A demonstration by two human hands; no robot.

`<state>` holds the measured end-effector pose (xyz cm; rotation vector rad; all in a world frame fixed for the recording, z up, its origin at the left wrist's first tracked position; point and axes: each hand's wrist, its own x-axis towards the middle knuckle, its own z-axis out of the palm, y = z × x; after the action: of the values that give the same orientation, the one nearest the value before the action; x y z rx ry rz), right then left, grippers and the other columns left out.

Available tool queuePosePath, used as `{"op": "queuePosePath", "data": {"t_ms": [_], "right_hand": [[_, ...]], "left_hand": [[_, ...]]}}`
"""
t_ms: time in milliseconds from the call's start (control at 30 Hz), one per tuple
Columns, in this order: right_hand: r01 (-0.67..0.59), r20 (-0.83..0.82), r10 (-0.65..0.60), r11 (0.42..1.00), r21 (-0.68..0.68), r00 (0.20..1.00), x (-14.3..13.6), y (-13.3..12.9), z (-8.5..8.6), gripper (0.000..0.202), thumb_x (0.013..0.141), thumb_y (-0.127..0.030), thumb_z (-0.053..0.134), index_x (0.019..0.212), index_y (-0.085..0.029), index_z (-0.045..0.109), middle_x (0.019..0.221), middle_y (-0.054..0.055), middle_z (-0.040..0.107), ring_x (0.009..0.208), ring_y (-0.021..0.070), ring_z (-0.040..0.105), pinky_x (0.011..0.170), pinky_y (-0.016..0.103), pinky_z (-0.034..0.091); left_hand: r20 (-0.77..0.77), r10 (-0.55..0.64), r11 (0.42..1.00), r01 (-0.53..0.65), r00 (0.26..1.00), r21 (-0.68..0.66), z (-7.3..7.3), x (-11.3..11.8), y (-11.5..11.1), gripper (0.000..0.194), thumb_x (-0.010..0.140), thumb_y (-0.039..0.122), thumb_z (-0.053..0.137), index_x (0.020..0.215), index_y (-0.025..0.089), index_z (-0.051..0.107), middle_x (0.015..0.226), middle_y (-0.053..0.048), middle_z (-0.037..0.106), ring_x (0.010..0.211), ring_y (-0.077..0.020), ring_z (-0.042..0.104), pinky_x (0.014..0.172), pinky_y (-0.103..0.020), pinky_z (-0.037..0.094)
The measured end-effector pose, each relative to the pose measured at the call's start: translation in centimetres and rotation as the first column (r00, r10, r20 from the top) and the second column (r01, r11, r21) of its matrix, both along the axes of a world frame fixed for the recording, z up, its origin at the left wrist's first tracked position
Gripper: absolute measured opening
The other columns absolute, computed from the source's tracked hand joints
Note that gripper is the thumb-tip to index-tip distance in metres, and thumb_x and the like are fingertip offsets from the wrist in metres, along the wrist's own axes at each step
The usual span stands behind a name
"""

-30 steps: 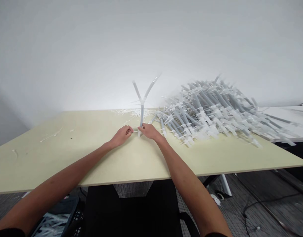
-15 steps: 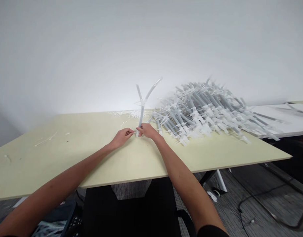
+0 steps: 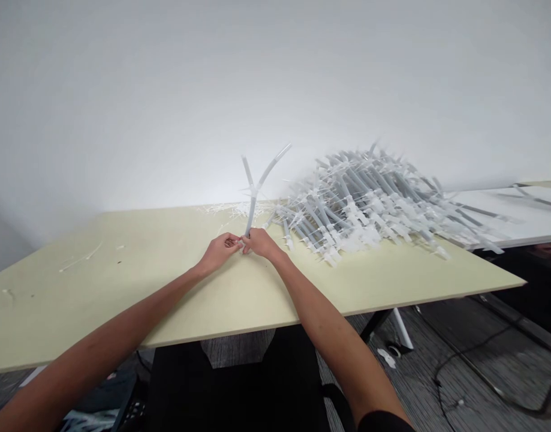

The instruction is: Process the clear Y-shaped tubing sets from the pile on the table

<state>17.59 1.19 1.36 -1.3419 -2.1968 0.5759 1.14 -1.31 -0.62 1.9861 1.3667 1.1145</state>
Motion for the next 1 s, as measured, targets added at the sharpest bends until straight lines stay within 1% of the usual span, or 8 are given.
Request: {"op": "queuePosePath", "data": {"t_ms": [100, 200, 300, 433, 533, 667, 867, 1000], "right_hand": [[0.055, 0.035, -0.056, 0.998, 0.031, 0.998, -0.27, -0.06, -0.08, 0.024, 0.087, -0.028, 0.043, 0.077, -0.015, 0.059, 0.071, 0.006, 0.07, 0.075, 0.0147, 0.064, 0.061, 0.019, 0.039], [0.103, 0.065, -0.107, 0.993, 0.059, 0.992, -0.43, -0.07, -0.13, 0.023, 0.088, -0.029, 0.043, 0.078, -0.015, 0.059, 0.075, 0.008, 0.07, 0.073, 0.0165, 0.063, 0.059, 0.021, 0.039], [0.077, 0.05, -0.079, 0.996, 0.044, 0.996, -0.48, -0.14, -0.13, 0.024, 0.089, -0.029, 0.041, 0.08, -0.015, 0.058, 0.074, 0.007, 0.07, 0.073, 0.0166, 0.063, 0.06, 0.021, 0.039], [0.084, 0.041, -0.086, 0.995, 0.049, 0.995, -0.45, -0.22, -0.16, 0.022, 0.088, -0.03, 0.042, 0.08, -0.015, 0.057, 0.075, 0.007, 0.07, 0.075, 0.0168, 0.063, 0.062, 0.021, 0.039], [0.056, 0.012, -0.056, 0.998, 0.032, 0.998, -0.35, -0.21, -0.23, 0.02, 0.088, -0.029, 0.041, 0.082, -0.016, 0.055, 0.072, 0.005, 0.07, 0.076, 0.0166, 0.063, 0.063, 0.021, 0.039], [0.026, -0.045, -0.026, 1.0, 0.002, 0.999, -0.24, -0.23, -0.31, 0.017, 0.088, -0.029, 0.042, 0.083, -0.017, 0.052, 0.065, 0.003, 0.069, 0.078, 0.0164, 0.064, 0.065, 0.021, 0.039], [-0.001, -0.067, 0.0, 1.0, -0.023, 0.998, -0.33, -0.43, -0.21, 0.012, 0.088, -0.026, 0.042, 0.082, -0.018, 0.05, 0.063, 0.001, 0.069, 0.082, 0.0153, 0.064, 0.068, 0.021, 0.04], [0.012, -0.056, -0.013, 1.0, -0.014, 0.998, -0.44, -0.56, -0.06, 0.014, 0.088, -0.029, 0.042, 0.081, -0.018, 0.048, 0.064, 0.002, 0.069, 0.082, 0.0158, 0.064, 0.066, 0.021, 0.04]], "left_hand": [[-0.008, -0.038, 0.999, 0.038, 0.999, -0.009, -0.03, -0.04, -0.2, 0.034, 0.074, 0.046, 0.057, 0.094, 0.018, 0.06, 0.09, -0.004, 0.061, 0.08, -0.0149, 0.056, 0.072, -0.027, 0.044], [-0.022, -0.068, 0.998, 0.068, 0.997, 0.005, -0.14, 0.06, -0.23, 0.044, 0.066, 0.047, 0.065, 0.099, 0.018, 0.059, 0.095, -0.005, 0.06, 0.084, -0.0163, 0.055, 0.075, -0.028, 0.043], [-0.022, -0.057, 0.998, 0.057, 0.998, -0.004, -0.36, 0.1, 0.01, 0.042, 0.063, 0.043, 0.068, 0.095, 0.017, 0.059, 0.093, -0.005, 0.06, 0.083, -0.0161, 0.054, 0.074, -0.028, 0.043], [0.003, -0.059, 0.998, 0.059, 0.998, -0.031, -0.55, -0.04, 0.29, 0.036, 0.067, 0.041, 0.065, 0.094, 0.017, 0.059, 0.091, -0.004, 0.06, 0.08, -0.0146, 0.055, 0.072, -0.027, 0.044], [-0.016, -0.076, 0.997, 0.075, 0.997, -0.032, -0.64, -0.28, 0.41, 0.043, 0.065, 0.042, 0.067, 0.098, 0.017, 0.059, 0.093, -0.005, 0.06, 0.082, -0.0155, 0.055, 0.073, -0.027, 0.044], [-0.092, -0.103, 0.995, 0.104, 0.99, 0.004, -0.78, -0.67, 0.61, 0.051, 0.063, 0.044, 0.068, 0.104, 0.016, 0.058, 0.101, -0.007, 0.059, 0.087, -0.0177, 0.055, 0.075, -0.029, 0.045], [-0.126, -0.079, 0.997, 0.081, 0.989, 0.011, -0.54, -0.83, 0.5, 0.027, 0.073, 0.028, 0.058, 0.096, 0.014, 0.061, 0.093, -0.008, 0.063, 0.082, -0.0166, 0.059, 0.075, -0.029, 0.047], [-0.097, -0.075, 0.997, 0.077, 0.992, 0.014, -0.31, -0.72, 0.28, 0.018, 0.077, 0.027, 0.053, 0.088, 0.016, 0.063, 0.092, -0.006, 0.066, 0.082, -0.0165, 0.06, 0.076, -0.028, 0.046]]}}
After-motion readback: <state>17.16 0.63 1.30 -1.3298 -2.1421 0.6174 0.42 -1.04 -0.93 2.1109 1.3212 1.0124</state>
